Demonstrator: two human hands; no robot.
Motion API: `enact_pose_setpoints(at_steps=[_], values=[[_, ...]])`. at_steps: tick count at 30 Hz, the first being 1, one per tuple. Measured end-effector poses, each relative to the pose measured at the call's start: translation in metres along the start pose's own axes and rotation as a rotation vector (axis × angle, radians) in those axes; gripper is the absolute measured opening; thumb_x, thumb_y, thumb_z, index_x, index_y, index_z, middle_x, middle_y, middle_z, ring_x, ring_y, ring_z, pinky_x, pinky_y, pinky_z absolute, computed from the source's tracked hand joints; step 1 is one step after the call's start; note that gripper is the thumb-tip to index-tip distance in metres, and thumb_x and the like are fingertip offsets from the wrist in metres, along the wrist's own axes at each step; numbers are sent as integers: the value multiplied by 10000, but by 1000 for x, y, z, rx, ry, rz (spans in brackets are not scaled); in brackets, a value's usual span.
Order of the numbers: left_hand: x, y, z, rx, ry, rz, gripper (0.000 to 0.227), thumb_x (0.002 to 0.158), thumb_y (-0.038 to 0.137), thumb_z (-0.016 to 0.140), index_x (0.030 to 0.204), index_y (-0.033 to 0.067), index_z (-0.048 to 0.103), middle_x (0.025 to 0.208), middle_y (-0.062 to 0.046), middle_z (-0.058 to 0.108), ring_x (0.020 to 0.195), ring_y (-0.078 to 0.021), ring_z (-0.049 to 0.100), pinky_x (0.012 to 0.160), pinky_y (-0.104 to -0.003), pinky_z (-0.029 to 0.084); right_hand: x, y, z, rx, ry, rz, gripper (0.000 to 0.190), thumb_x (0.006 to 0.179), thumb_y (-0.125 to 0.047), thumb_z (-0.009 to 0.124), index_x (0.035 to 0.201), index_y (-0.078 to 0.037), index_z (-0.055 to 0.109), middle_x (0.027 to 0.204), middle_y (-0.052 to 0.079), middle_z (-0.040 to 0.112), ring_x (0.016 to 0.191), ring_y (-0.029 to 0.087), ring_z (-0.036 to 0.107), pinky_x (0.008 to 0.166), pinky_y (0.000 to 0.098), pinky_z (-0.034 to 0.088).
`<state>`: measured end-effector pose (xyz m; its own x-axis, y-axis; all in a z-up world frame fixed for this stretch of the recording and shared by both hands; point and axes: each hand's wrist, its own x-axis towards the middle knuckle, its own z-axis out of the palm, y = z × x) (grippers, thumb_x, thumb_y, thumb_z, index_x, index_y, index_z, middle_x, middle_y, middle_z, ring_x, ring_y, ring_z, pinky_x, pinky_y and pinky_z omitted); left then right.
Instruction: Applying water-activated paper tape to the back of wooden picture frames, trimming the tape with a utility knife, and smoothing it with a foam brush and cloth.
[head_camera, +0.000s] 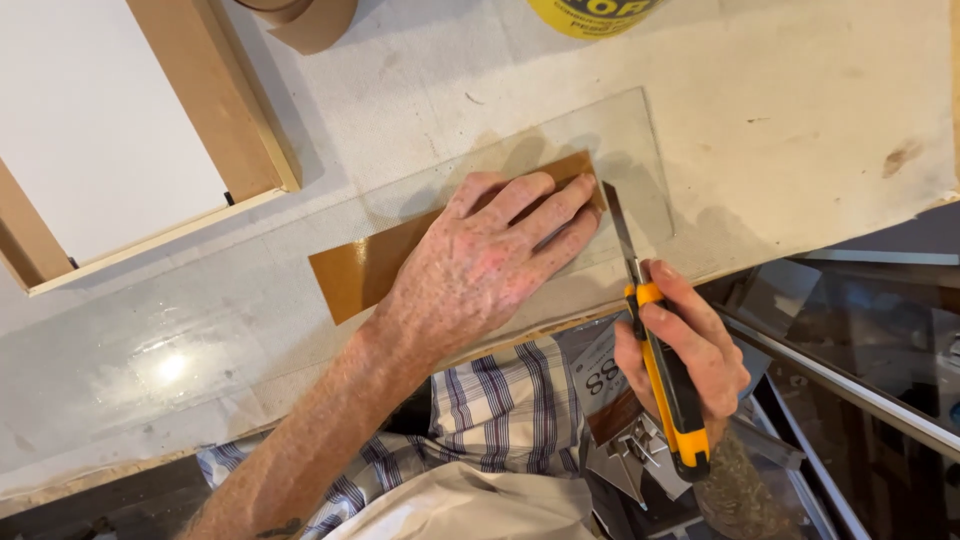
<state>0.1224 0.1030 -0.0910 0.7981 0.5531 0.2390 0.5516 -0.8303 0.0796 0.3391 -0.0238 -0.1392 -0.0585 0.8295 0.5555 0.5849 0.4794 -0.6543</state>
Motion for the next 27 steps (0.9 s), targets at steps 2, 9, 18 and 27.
enact_pose_setpoints(at_steps=[2, 9, 18, 27], values=[[-1, 1, 1, 22, -15, -1, 399, 982, 149, 719, 1369, 188, 630, 1459, -15, 577, 1234, -207, 568, 975, -376, 509, -2, 1, 0, 4, 0, 25, 300, 964, -63, 740, 1189, 45, 572, 1296, 338, 606, 1154, 457, 718, 1030, 462, 648], [1, 2, -2, 52, 1, -3, 325, 1018, 163, 685, 1338, 190, 642, 1440, -8, 592, 1207, -199, 575, 979, -362, 500, -3, 4, -2, 18, -7, 8, 302, 966, -70, 735, 1187, 49, 567, 1289, 325, 613, 1158, 444, 716, 1030, 464, 648], [3, 2, -3, 57, 11, -3, 305, 1021, 149, 652, 1324, 185, 648, 1424, 6, 598, 1182, -196, 571, 963, -352, 498, 1, 4, -5, 26, -47, 0, 276, 967, -63, 728, 1173, 58, 589, 1270, 316, 629, 1150, 432, 723, 1022, 452, 650], [3, 3, 1, 35, 37, -13, 272, 1018, 127, 654, 1285, 177, 664, 1407, 2, 613, 1188, -192, 576, 968, -350, 486, 11, -2, -12, -16, -92, 19, 226, 960, -38, 723, 1121, 55, 596, 1216, 341, 659, 1104, 414, 741, 976, 419, 653]])
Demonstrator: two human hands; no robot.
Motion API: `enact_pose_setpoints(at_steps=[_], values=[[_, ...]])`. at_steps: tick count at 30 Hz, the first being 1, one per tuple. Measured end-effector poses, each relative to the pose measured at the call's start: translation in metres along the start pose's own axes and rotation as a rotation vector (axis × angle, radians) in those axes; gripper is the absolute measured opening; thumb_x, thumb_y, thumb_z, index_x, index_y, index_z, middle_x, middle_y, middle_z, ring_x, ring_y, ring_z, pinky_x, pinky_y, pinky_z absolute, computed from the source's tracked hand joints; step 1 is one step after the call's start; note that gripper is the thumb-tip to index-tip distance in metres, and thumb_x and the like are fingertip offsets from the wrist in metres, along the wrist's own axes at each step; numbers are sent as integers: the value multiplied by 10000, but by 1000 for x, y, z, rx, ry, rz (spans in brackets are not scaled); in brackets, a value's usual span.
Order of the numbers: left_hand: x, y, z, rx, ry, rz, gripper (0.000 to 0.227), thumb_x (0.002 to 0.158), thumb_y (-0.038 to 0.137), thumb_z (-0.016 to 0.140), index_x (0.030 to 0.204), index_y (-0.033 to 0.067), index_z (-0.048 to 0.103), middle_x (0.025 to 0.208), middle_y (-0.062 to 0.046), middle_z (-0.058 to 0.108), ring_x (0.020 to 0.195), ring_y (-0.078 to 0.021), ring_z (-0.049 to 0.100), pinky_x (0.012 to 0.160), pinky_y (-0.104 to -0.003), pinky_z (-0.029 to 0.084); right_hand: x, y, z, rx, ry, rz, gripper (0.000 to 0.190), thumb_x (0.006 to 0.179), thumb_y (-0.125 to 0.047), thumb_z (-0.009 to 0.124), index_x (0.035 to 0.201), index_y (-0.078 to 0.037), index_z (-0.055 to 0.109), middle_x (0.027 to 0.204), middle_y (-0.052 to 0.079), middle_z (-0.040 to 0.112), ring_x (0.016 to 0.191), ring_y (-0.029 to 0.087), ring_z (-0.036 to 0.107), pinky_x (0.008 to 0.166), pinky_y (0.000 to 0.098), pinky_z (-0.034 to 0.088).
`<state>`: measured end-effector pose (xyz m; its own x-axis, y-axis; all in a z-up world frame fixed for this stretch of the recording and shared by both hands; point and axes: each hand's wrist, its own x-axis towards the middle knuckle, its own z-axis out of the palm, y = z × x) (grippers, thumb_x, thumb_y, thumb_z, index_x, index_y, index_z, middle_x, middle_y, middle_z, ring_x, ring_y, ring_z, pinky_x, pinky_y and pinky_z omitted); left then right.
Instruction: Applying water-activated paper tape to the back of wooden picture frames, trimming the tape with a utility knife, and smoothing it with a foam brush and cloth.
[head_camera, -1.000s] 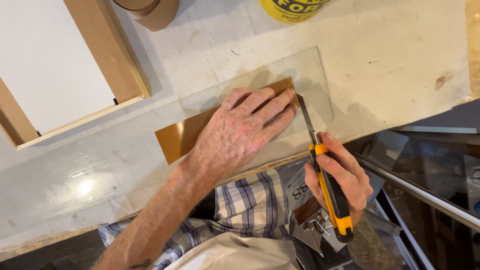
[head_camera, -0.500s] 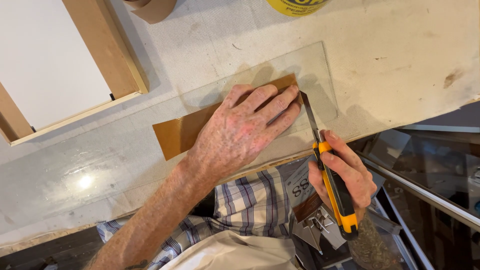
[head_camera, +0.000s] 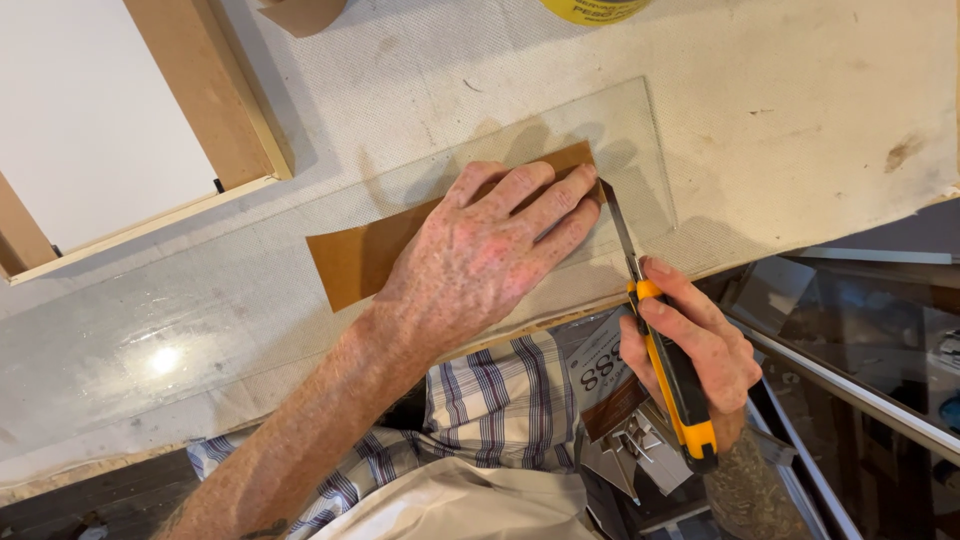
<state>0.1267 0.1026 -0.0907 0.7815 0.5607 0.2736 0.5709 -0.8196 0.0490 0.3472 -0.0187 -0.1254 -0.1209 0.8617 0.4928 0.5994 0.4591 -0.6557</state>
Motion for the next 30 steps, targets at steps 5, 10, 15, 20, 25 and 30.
enact_pose_setpoints(at_steps=[5, 10, 15, 20, 25, 30], values=[[1, 0, -2, 20, 11, -7, 240, 1024, 134, 657, 1256, 191, 675, 1383, 20, 627, 1164, -178, 582, 955, -333, 487, -1, 1, -4, -4, -54, -16, 223, 959, -13, 723, 1131, 61, 603, 1226, 348, 657, 1114, 417, 740, 974, 421, 656], [0, 1, 0, 27, -16, -2, 291, 1003, 132, 680, 1287, 191, 681, 1410, 17, 615, 1187, -182, 578, 971, -341, 490, 0, 1, -5, -46, -55, -37, 204, 957, -40, 729, 1091, 57, 609, 1204, 340, 678, 1073, 390, 758, 917, 369, 658], [-1, 1, 1, 3, -19, -6, 302, 1009, 139, 673, 1307, 192, 686, 1427, 13, 607, 1203, -194, 577, 969, -349, 498, -1, -3, -8, -86, -72, -19, 221, 956, -39, 752, 1099, 42, 604, 1221, 300, 689, 1084, 363, 761, 908, 345, 654], [2, 1, -3, 23, -34, -6, 292, 1009, 141, 672, 1297, 182, 675, 1408, 21, 604, 1199, -181, 569, 964, -333, 486, -8, -1, -9, -132, -70, 16, 220, 960, -64, 773, 1112, 2, 628, 1231, 230, 713, 1074, 302, 773, 850, 285, 634], [2, 1, -3, 33, -55, -6, 328, 1002, 147, 664, 1327, 190, 664, 1418, 26, 595, 1204, -179, 558, 968, -336, 482, -17, -3, -11, -129, -84, 95, 247, 954, -78, 787, 1134, -43, 623, 1258, 190, 716, 1094, 268, 770, 859, 255, 619], [4, -1, -4, 22, -32, 3, 321, 996, 114, 674, 1313, 169, 673, 1387, 15, 611, 1176, -185, 567, 954, -333, 494, -14, -8, -12, -182, -82, 97, 237, 938, -59, 811, 1103, -46, 641, 1241, 160, 727, 1064, 226, 769, 846, 237, 593]])
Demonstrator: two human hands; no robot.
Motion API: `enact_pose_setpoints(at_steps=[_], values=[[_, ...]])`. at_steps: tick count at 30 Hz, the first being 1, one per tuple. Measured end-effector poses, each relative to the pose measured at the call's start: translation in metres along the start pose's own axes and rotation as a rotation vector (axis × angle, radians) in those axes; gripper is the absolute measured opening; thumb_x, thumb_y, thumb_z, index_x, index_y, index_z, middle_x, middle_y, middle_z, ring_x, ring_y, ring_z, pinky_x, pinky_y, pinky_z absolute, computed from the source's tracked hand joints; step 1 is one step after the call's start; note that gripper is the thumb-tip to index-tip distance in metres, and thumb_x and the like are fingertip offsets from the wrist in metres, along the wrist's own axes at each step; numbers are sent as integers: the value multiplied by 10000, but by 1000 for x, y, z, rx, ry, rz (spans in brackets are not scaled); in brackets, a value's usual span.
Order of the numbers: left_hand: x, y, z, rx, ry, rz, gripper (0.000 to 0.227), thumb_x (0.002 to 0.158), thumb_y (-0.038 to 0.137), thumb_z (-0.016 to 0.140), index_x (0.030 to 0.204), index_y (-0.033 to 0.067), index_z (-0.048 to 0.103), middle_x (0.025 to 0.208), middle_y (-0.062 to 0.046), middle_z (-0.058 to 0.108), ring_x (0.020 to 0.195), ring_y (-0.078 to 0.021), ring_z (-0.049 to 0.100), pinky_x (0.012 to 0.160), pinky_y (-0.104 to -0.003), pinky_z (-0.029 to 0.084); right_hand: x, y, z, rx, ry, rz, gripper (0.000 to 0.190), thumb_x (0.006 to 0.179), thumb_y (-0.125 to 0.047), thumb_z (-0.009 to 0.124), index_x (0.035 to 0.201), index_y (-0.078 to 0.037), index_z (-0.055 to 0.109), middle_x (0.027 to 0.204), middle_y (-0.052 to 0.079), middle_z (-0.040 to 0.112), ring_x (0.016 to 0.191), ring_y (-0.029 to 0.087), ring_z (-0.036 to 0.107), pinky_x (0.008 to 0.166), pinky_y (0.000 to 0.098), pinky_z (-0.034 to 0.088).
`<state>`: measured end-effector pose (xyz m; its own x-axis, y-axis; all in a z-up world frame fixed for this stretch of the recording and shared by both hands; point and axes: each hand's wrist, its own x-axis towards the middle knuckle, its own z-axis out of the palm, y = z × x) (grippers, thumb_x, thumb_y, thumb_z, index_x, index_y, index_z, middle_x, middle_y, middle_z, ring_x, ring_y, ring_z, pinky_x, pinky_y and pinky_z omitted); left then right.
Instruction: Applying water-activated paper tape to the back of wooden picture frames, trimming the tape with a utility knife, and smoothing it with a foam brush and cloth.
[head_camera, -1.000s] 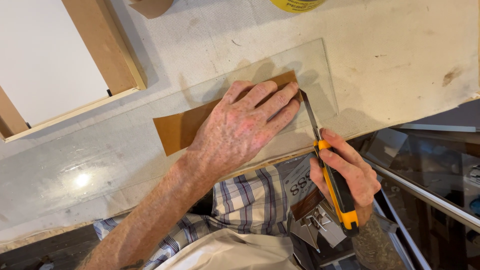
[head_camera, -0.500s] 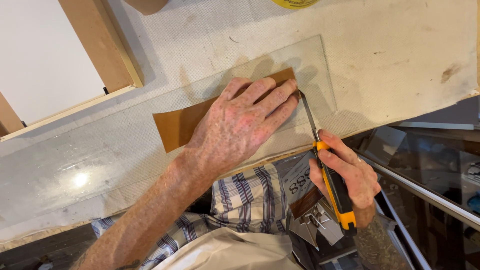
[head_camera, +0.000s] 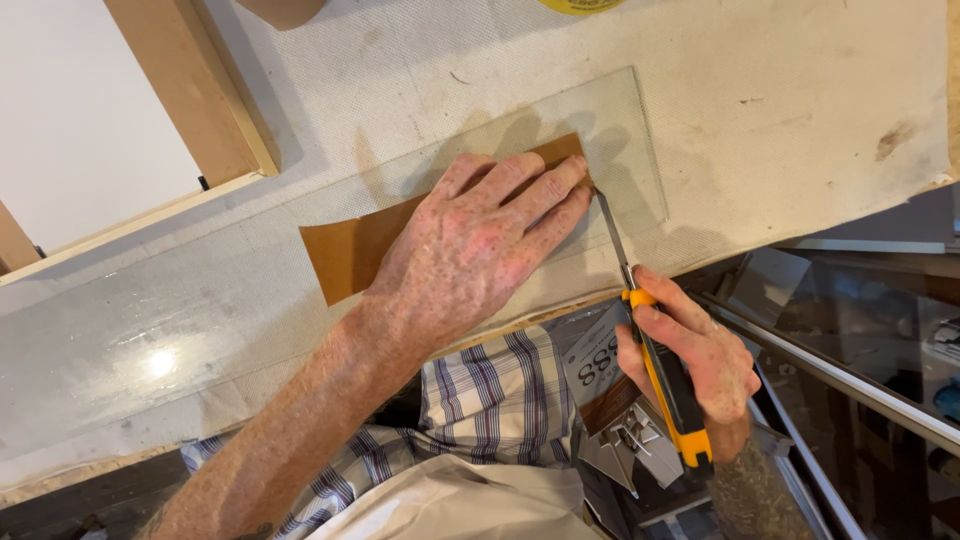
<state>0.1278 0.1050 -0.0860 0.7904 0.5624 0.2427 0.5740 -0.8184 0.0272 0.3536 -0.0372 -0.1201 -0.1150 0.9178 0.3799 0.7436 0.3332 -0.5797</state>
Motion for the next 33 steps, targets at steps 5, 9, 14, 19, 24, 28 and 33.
enact_pose_setpoints(at_steps=[5, 9, 14, 19, 24, 28, 33], values=[[-1, 1, 1, -3, -4, 0, 363, 974, 102, 704, 1328, 176, 675, 1399, 12, 606, 1193, -184, 570, 965, -335, 499, -3, -1, -3, -17, 11, 2, 233, 936, -37, 811, 1091, -36, 637, 1217, 171, 740, 1002, 232, 783, 793, 249, 598], [-2, 1, 1, -36, -6, 4, 390, 957, 83, 703, 1337, 162, 667, 1404, -2, 609, 1195, -198, 573, 967, -348, 501, 5, -8, -10, -1, 9, -11, 217, 923, -29, 812, 1073, -14, 656, 1197, 189, 738, 1028, 239, 779, 818, 243, 603], [-4, -1, 8, -67, 40, -12, 453, 908, 58, 788, 1335, 157, 672, 1389, -27, 628, 1192, -213, 602, 996, -371, 526, -18, -5, -52, 242, 25, 204, 325, 765, -59, 815, 1048, 38, 688, 1210, 292, 700, 1123, 343, 757, 951, 342, 656], [-14, 4, 4, -157, 22, -38, 539, 813, -33, 783, 1309, 134, 656, 1361, -69, 632, 1143, -238, 618, 921, -397, 540, -6, 8, -85, 65, 337, 64, 480, 970, -431, 562, 966, 47, 525, 976, 291, 669, 898, 369, 704, 869, 435, 542], [-22, 1, -15, -146, 119, -79, 440, 838, -140, 660, 1211, 94, 679, 1276, -72, 638, 1065, -244, 620, 863, -384, 505, 54, 21, -122, -262, 77, 497, 255, 1251, -46, 523, 1208, 144, 686, 1051, 227, 613, 851, 309, 547, 753, 390, 434], [-36, -1, -33, -173, 159, -119, 510, 765, -173, 639, 1199, 90, 683, 1303, -71, 619, 1066, -257, 608, 888, -395, 520, 129, 91, -99, -760, -361, 100, 448, 1115, -399, 675, 1386, -44, 640, 1269, 165, 675, 1090, 344, 648, 1021, 504, 398], [-66, 1, -64, -199, 286, -226, 322, 874, -20, 725, 1177, 81, 685, 1269, -63, 652, 1061, -259, 629, 853, -388, 525, 166, 113, -81, -350, -383, 101, 517, 1021, -329, 667, 1420, -21, 553, 1245, 247, 556, 1147, 447, 528, 1006, 580, 369]])
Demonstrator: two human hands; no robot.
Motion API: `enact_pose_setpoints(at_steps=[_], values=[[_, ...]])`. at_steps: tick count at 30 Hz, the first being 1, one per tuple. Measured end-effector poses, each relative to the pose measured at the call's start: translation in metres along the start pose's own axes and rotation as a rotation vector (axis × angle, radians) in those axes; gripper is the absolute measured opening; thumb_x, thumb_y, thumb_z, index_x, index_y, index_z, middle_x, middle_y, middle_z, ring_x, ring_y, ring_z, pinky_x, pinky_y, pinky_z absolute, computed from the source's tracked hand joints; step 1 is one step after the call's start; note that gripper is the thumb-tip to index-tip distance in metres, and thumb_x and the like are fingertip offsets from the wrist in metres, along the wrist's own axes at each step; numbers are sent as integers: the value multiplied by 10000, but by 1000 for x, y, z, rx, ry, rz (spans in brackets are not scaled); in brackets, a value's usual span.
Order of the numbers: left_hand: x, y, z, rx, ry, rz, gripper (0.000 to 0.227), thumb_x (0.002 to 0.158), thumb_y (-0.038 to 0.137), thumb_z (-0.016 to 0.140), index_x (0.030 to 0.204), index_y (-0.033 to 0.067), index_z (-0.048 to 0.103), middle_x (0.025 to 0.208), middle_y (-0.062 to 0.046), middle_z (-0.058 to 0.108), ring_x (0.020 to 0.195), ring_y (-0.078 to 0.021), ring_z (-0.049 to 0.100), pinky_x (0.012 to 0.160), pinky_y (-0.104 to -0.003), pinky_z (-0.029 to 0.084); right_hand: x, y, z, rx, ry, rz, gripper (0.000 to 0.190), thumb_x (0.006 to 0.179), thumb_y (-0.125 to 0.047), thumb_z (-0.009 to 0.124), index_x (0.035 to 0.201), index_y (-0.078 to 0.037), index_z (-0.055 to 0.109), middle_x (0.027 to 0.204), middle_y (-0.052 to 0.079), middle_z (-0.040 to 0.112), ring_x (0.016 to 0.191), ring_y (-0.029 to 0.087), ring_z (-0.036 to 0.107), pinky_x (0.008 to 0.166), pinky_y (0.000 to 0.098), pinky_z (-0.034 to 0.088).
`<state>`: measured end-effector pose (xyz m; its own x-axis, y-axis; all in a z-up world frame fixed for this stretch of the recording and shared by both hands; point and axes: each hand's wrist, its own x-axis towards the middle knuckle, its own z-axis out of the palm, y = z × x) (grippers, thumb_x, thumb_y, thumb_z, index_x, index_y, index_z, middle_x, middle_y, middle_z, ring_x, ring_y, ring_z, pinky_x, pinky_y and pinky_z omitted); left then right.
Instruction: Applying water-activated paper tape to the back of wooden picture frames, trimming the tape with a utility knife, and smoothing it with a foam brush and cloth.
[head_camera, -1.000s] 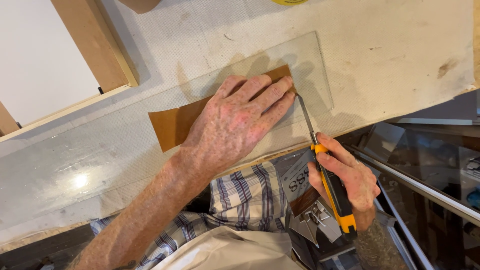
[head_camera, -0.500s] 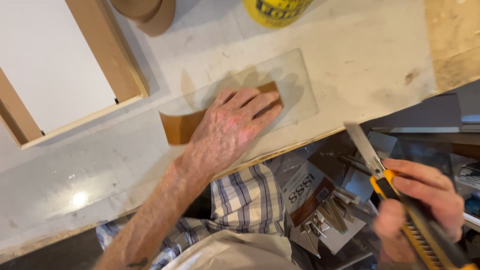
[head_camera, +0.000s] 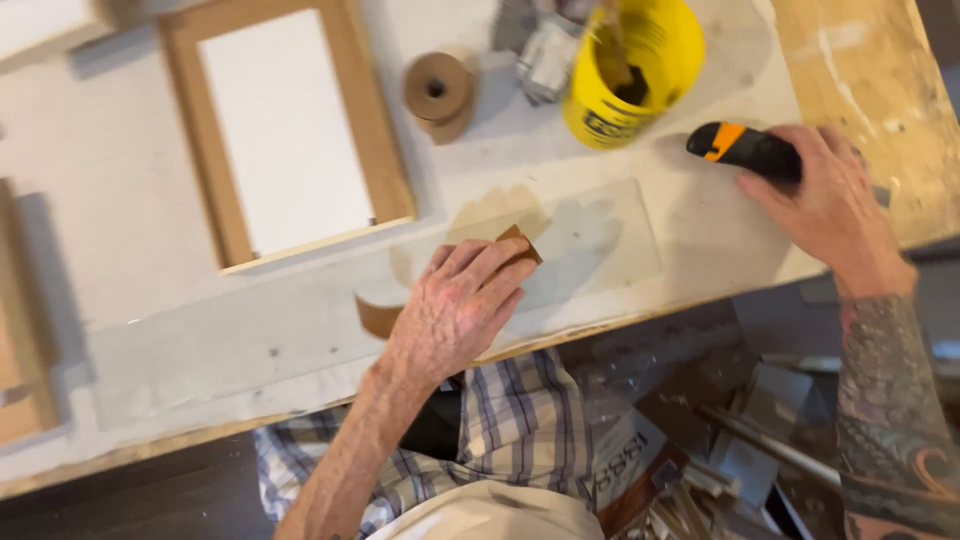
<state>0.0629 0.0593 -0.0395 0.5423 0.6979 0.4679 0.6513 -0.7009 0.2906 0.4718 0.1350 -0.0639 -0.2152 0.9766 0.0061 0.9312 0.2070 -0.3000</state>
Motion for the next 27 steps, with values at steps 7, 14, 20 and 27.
enact_pose_setpoints(at_steps=[7, 14, 20, 27], values=[[-43, -23, -18, 82, -31, -58, 383, 776, -54, 722, 1143, 50, 688, 1213, -91, 658, 1075, -257, 616, 900, -397, 525, -1, -69, -8, 15, 398, -141, 286, 1054, -91, 803, 1296, 52, 751, 1221, 198, 633, 1117, 372, 615, 941, 505, 494], [-91, -45, -35, 27, -94, -100, 171, 921, -36, 630, 1065, -7, 717, 1266, -140, 586, 1083, -334, 638, 818, -453, 526, 78, -123, -23, 13, 471, -234, 76, 1129, -102, 825, 1090, -38, 837, 875, 24, 681, 730, 183, 527, 784, 406, 466], [-21, -21, -49, -270, 173, -146, 182, 872, -17, 695, 1036, 30, 635, 1089, -121, 667, 1028, -266, 664, 852, -359, 586, 132, -155, -28, -215, 208, 45, 378, 1023, -524, 808, 1115, -158, 831, 758, 57, 758, 633, 172, 638, 570, 351, 530], [129, -37, 72, -471, 137, -452, 1387, 589, 407, 982, 1623, 16, 145, 1672, -203, 283, 1565, -371, 280, 1309, -478, 210, 140, -158, -24, -214, 199, 94, 295, 948, -433, 757, 802, -177, 770, 619, 93, 665, 680, 337, 674, 637, 468, 553]])
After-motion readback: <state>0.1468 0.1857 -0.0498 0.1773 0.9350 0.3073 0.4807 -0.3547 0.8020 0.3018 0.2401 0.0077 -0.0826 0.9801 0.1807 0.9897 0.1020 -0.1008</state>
